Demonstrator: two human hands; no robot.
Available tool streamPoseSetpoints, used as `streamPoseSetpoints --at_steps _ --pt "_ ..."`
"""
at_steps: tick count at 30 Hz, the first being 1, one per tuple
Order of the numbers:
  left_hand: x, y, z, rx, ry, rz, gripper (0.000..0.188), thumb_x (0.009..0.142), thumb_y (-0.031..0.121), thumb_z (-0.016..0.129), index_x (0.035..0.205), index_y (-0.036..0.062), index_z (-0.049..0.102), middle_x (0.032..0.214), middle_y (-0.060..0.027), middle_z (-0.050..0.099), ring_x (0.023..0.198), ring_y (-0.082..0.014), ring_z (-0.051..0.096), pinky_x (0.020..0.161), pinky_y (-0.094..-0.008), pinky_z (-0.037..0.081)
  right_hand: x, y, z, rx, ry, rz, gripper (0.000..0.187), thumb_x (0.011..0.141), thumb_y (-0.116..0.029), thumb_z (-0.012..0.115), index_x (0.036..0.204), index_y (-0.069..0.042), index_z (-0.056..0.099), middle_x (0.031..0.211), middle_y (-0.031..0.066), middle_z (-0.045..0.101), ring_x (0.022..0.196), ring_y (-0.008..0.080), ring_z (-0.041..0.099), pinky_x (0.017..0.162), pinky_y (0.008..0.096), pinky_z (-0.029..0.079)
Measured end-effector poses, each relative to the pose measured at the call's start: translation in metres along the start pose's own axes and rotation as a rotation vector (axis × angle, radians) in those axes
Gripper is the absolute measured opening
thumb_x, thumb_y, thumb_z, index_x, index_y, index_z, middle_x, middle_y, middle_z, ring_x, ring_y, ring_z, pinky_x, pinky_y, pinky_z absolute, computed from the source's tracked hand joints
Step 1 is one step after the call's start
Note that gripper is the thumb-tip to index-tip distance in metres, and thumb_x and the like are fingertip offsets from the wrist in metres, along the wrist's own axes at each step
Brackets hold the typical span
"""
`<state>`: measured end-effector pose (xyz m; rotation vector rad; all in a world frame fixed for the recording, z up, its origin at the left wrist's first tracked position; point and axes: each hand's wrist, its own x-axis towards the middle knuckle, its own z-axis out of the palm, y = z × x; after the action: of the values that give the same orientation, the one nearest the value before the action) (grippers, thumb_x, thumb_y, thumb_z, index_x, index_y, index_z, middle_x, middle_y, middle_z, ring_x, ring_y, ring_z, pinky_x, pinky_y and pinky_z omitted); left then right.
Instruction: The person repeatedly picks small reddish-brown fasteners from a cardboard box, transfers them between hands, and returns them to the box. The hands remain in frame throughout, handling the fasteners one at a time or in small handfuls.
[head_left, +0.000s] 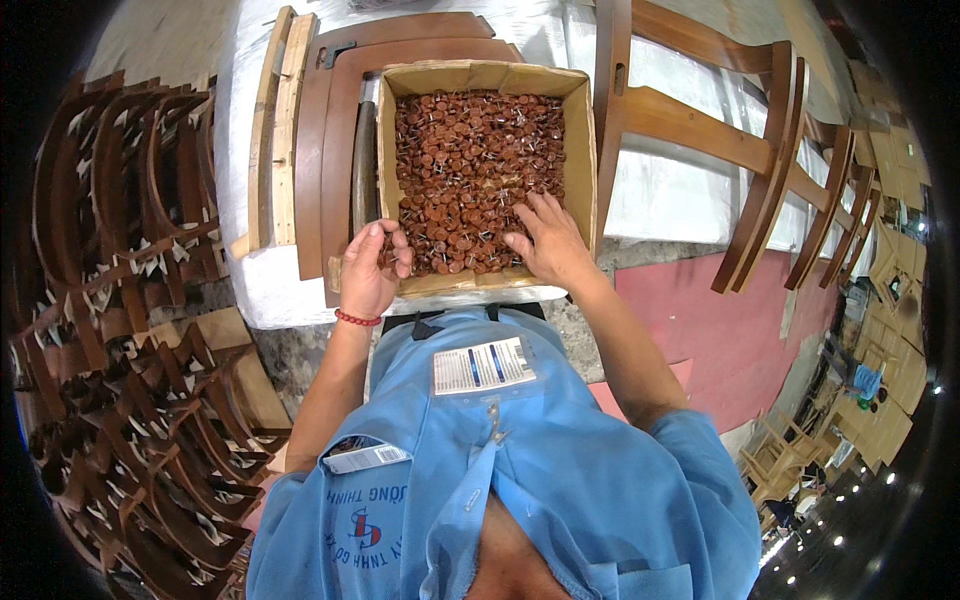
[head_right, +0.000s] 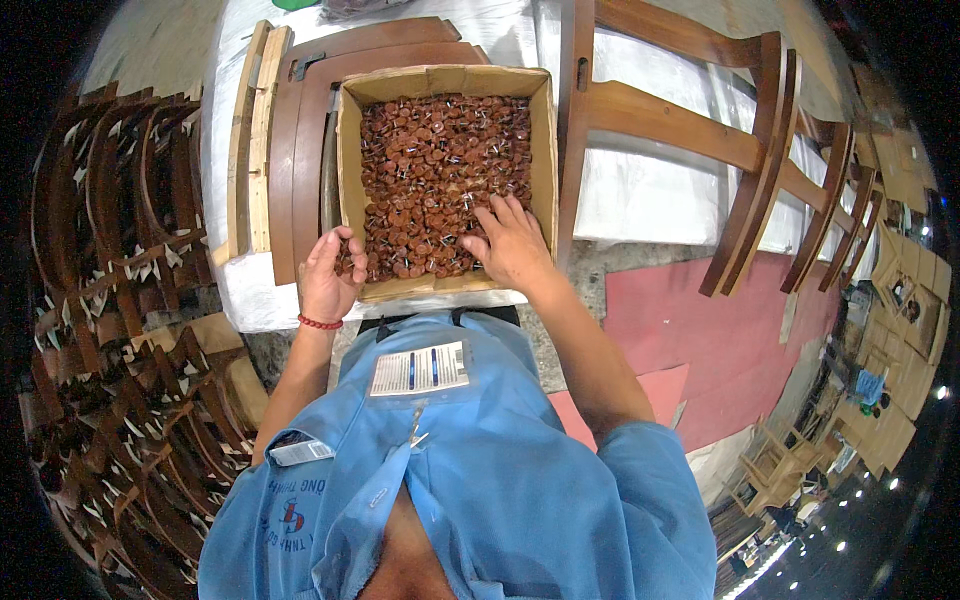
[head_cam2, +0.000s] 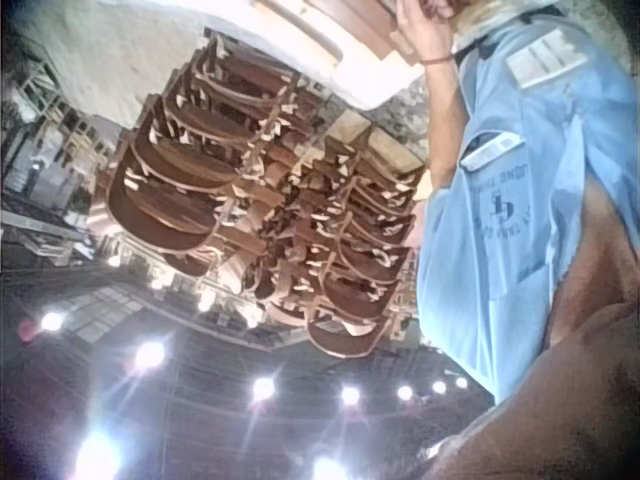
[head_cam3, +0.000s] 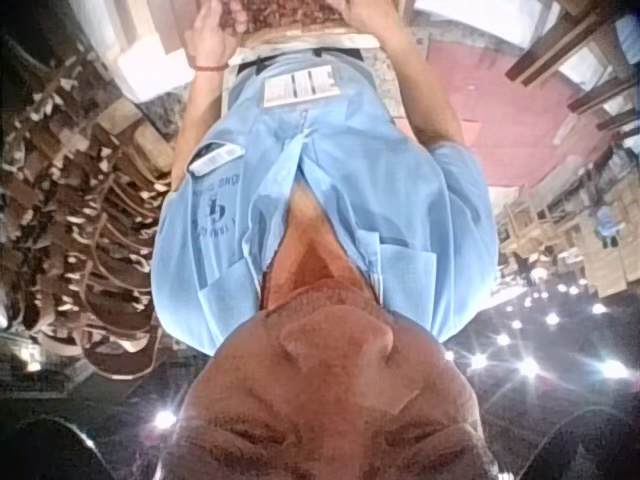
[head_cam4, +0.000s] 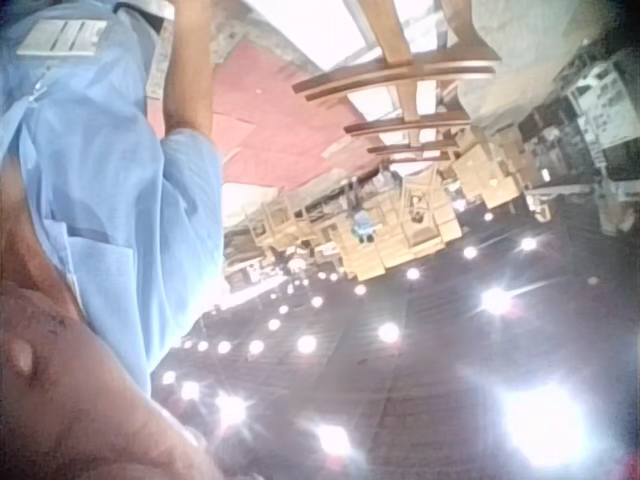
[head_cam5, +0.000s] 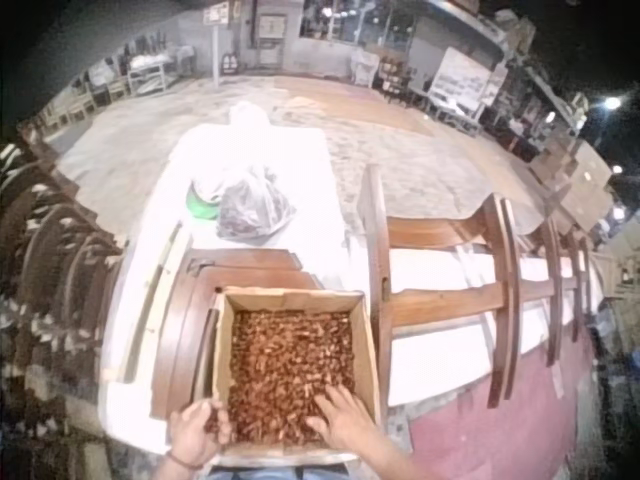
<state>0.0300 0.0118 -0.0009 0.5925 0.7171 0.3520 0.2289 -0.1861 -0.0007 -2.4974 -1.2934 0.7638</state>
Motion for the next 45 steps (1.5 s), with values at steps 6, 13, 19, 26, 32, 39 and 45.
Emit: streamPoseSetpoints --at_steps 6,13,19,26,32,39,45 --pt "0.000 0.002 0.000 0.043 -0.021 -0.008 0.024 0.098 0.028 0.051 0.106 0.0058 0.056 0.085 -0.0049 0.057 0.068 -0.0143 0.055 0.053 -0.0241 0.042 -0.029 -0.011 -0.006 -0.012 -0.065 0.010 0.055 0.093 -0.041 0.051 0.133 -0.002 0.047 0.142 0.0219 0.038 0.136 0.0381 0.030 0.110 0.0468 0.028" --pt "-0.001 0.003 0.005 0.049 0.026 -0.001 0.025 0.098 0.027 0.051 0.102 0.0041 0.058 0.081 -0.0054 0.058 0.066 -0.0152 0.056 0.052 -0.0244 0.044 -0.030 -0.013 -0.008 0.022 -0.086 0.013 0.056 0.094 -0.043 0.049 0.134 -0.005 0.045 0.142 0.0195 0.039 0.136 0.0366 0.029 0.110 0.0478 0.027" --pt "-0.001 0.003 0.004 0.055 0.020 0.004 0.026 0.098 0.029 0.052 0.102 0.0041 0.058 0.082 -0.0053 0.058 0.066 -0.0152 0.056 0.052 -0.0245 0.044 -0.021 -0.025 -0.006 0.070 -0.129 -0.032 0.057 0.094 -0.041 0.050 0.135 -0.002 0.045 0.143 0.0211 0.037 0.136 0.0375 0.028 0.112 0.0460 0.025" --pt "-0.002 0.002 0.003 0.055 0.015 -0.009 0.024 0.097 0.030 0.053 0.105 0.0073 0.056 0.084 -0.0039 0.056 0.067 -0.0137 0.053 0.053 -0.0245 0.041 0.002 -0.044 0.012 0.106 -0.173 -0.124 0.059 0.094 -0.046 0.046 0.138 -0.006 0.042 0.145 0.0170 0.037 0.137 0.0344 0.028 0.112 0.0480 0.024" --pt "-0.001 0.002 0.002 0.034 0.003 -0.016 0.024 0.098 0.030 0.052 0.105 0.0072 0.056 0.084 -0.0035 0.056 0.068 -0.0131 0.053 0.053 -0.0239 0.041 0.035 -0.033 0.011 0.018 -0.108 0.028 0.063 0.095 -0.050 0.040 0.143 -0.009 0.036 0.151 0.0158 0.026 0.141 0.0326 0.020 0.113 0.0493 0.019" --pt "0.000 0.001 0.001 -0.007 -0.005 0.014 0.025 0.098 0.028 0.051 0.102 0.0046 0.059 0.081 -0.0051 0.059 0.066 -0.0155 0.057 0.051 -0.0246 0.045 0.007 -0.027 -0.001 -0.032 -0.141 0.166 0.064 0.094 -0.048 0.044 0.144 -0.009 0.033 0.151 0.0189 0.024 0.140 0.0359 0.020 0.113 0.0493 0.019" --pt "0.000 0.001 0.000 -0.012 -0.001 -0.006 0.025 0.098 0.028 0.050 0.103 0.0047 0.059 0.081 -0.0052 0.059 0.066 -0.0154 0.057 0.051 -0.0245 0.045 -0.012 -0.046 0.002 0.006 -0.123 0.003 0.058 0.093 -0.041 0.049 0.136 -0.003 0.043 0.142 0.0204 0.038 0.135 0.0375 0.030 0.110 0.0484 0.026"
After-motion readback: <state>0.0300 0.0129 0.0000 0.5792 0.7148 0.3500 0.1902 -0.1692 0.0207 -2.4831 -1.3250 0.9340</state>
